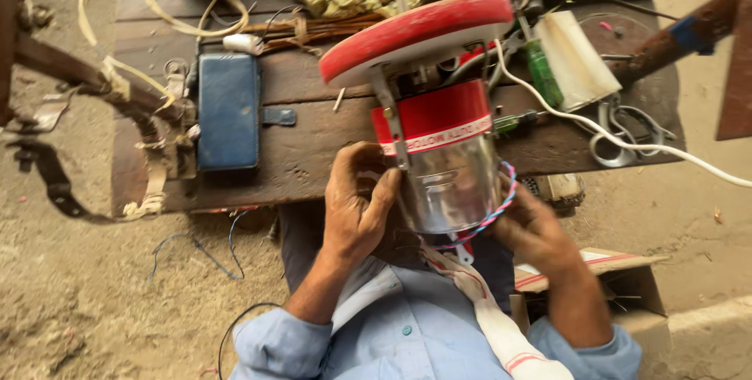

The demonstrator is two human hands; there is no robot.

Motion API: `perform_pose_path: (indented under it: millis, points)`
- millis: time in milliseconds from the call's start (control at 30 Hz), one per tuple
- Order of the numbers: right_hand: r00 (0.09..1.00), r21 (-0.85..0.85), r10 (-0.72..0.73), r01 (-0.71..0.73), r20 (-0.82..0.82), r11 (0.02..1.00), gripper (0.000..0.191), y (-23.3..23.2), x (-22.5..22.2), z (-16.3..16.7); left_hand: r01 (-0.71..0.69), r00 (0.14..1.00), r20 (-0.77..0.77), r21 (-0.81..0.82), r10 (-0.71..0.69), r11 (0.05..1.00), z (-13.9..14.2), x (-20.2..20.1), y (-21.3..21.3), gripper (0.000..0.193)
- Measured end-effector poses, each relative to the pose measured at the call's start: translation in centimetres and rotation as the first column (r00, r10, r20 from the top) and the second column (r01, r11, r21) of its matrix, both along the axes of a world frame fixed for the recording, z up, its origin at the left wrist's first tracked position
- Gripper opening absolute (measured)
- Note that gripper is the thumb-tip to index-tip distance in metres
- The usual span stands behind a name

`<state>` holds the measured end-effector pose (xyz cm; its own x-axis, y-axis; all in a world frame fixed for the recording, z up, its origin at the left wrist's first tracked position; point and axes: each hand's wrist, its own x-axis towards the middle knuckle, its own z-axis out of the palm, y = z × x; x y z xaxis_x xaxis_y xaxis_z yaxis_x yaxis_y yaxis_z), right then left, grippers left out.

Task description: The person repairs a small electric motor by hand, using a screwdriver to tighten screws on the casing and adjusting the wires. They rotate the motor to access different sides and ensure the components are secured.

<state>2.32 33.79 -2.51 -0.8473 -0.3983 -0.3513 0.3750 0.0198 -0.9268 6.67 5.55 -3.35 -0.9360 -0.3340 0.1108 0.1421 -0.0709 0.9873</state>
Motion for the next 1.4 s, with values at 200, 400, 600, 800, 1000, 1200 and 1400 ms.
perform_pose_path:
  millis: [200, 400, 600, 800, 1000, 1200, 1400]
  points:
    - [0.447, 0.546, 0.344, 0.485, -0.826, 0.683, 0.040, 0.3, -6.0, 0.8, 0.021, 0.998, -0.049, -0.148, -0.028, 0.989, 0.4, -0.7, -0.6, 0.083]
    - [0.257, 0.692, 0.693, 0.551, -0.673, 0.467, 0.042, -2.9, -9.0, 2.4, 0.125, 0.985, -0.080, -0.261, -0.151, 0.957, 1.0, -3.0, -2.2, 0.107]
    - [0.190, 0.440, 0.411, 0.576, -0.892, 0.689, 0.031, -3.4, -7.2, 5.6, 0.291, 0.921, -0.224, -0.142, -0.317, 0.946, 2.0, -4.9, -3.7, 0.112]
    - [0.039, 0.074, 0.063, 0.448, -0.997, 0.891, 0.031, -4.9, -1.8, 9.8, 0.220, 0.941, -0.174, -0.342, -0.292, 0.914, 3.5, -5.3, -3.7, 0.110]
    - [-0.013, -0.055, -0.053, 0.231, -0.999, 0.971, 0.033, -7.3, 1.9, 12.5, -0.078, 0.902, -0.398, -0.530, -0.166, 0.845, 5.2, -4.7, -1.1, 0.108]
    - [-0.120, 0.137, 0.149, 0.098, -0.982, 0.986, 0.034, -7.2, 3.3, 11.7, -0.173, 0.963, -0.269, -0.685, -0.025, 0.708, 6.7, -4.5, 2.1, 0.105]
    - [0.083, -0.317, -0.366, 0.349, -0.927, 0.882, 0.034, -6.2, 0.5, 9.0, -0.230, 0.955, -0.296, -0.716, 0.011, 0.659, 7.7, -5.2, 3.3, 0.113]
